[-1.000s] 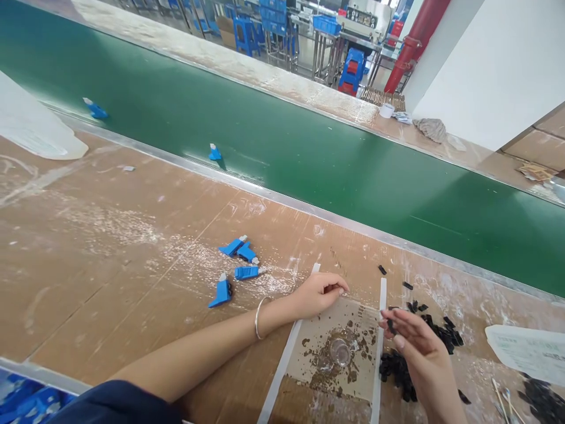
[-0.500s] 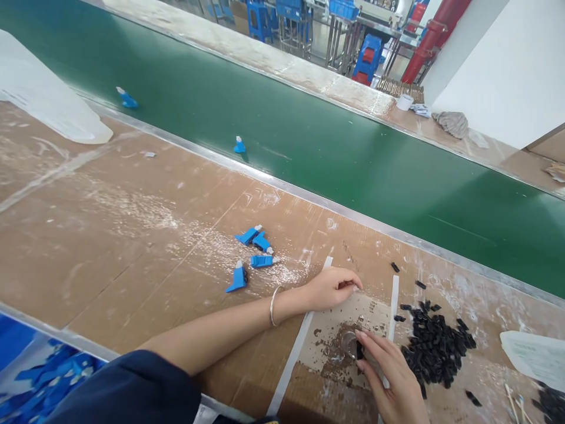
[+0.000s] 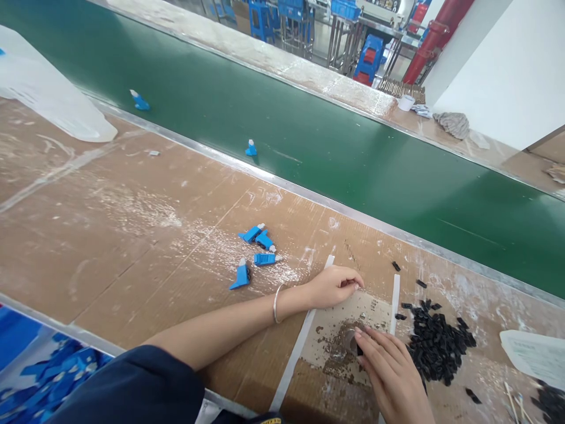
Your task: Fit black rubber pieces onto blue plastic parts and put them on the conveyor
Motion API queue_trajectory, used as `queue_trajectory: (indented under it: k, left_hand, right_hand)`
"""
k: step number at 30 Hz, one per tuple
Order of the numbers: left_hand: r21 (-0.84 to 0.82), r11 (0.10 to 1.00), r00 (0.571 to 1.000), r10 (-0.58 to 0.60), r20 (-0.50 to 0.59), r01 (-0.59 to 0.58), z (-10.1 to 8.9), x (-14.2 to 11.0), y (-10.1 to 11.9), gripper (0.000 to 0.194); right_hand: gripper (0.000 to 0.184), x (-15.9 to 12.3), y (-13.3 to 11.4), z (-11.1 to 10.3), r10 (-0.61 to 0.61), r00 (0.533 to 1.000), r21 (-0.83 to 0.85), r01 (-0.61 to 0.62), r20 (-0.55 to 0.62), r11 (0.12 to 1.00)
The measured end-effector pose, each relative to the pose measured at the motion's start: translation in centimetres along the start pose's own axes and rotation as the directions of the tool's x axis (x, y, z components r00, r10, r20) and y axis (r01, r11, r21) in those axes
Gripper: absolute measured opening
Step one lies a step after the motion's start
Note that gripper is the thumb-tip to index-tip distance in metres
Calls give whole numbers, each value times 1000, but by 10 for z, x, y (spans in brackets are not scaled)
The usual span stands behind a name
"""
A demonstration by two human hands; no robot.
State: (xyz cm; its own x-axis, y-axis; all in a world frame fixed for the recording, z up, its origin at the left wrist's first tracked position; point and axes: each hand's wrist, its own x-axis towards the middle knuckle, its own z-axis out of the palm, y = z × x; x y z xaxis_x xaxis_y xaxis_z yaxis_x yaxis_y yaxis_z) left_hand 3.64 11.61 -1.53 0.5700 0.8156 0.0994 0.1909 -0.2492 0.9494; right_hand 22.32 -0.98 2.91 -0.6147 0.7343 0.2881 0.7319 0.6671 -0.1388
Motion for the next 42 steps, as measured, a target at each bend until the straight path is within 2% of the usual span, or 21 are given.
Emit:
queue_trajectory:
  k: [3,5,7,8,9,11,13,14,16,17,20,28,33,36,38,39,40,42]
  left_hand:
    - [6,1000,1000,2,2,-2,0,0,1,20]
    - [9,1000,1000,4,1,-4,0,0,1,20]
    - [11,1000,1000,6,0,-6,0,0,2,20]
    - [11,1000,1000,7,0,-7,0,0,2,20]
    - [12,1000,1000,8,0,-8,0,0,2,20]
    - [12,1000,1000,8,2,-8,0,0,2,20]
    - [14,1000,1000,6,5,-7,0,0,2,20]
    - [15,1000,1000,5,6,-5,-1,0,2,20]
    - [16,1000,1000,3,9,-3,-1,-1,2,20]
    - [16,1000,1000,2,10,-2,-1,-1,2,20]
    - [16,1000,1000,-1,13,1,-1,-1,2,21]
    - [29,1000,1000,4,1,-4,-1,-2,2,20]
    - [94,995,999,31,-40,-27,3,-4,1,20]
    - [191,981,994,39,-106,-18,-3,-3,1,23]
    - [319,948,981,56,-185,6,-21,2,4,23]
    - [393,918,967,51,-248,53,-36,6,6,22]
    - [455,882,945,37,-325,122,-54,11,8,23]
    - [506,806,867,-17,-498,306,-101,25,11,26]
  right_hand:
    - [33,-2,0,2,6,1000,34,-6,-10,999]
    - [35,-6,-1,5,60,998,127,-57,-18,990]
    - [34,-11,-3,8,213,977,304,-195,-26,933]
    - [31,-15,-4,9,325,946,421,-290,-11,859]
    - [29,-19,-5,11,440,897,549,-382,29,743]
    - [27,-25,-7,12,639,754,773,-493,151,399]
    - [31,-27,-8,13,739,619,897,-440,267,45]
    - [33,-27,-8,13,769,563,923,-373,304,-91]
    - [35,-24,-8,13,802,478,931,-249,357,-266]
    - [36,-22,-9,13,804,458,925,-212,379,-315]
    - [37,-18,-8,12,803,437,914,-187,406,-361]
    - [36,-24,-1,16,814,442,924,-239,376,-297]
    - [34,-18,-7,24,852,384,934,-174,357,-313]
    - [34,-21,-2,30,857,384,938,-184,344,-294]
    - [35,-27,6,35,851,404,941,-190,336,-282]
    - [35,-29,10,37,844,415,940,-191,339,-283]
    - [35,-31,13,39,838,425,939,-192,342,-286]
    - [35,-32,18,40,833,431,937,-191,347,-291]
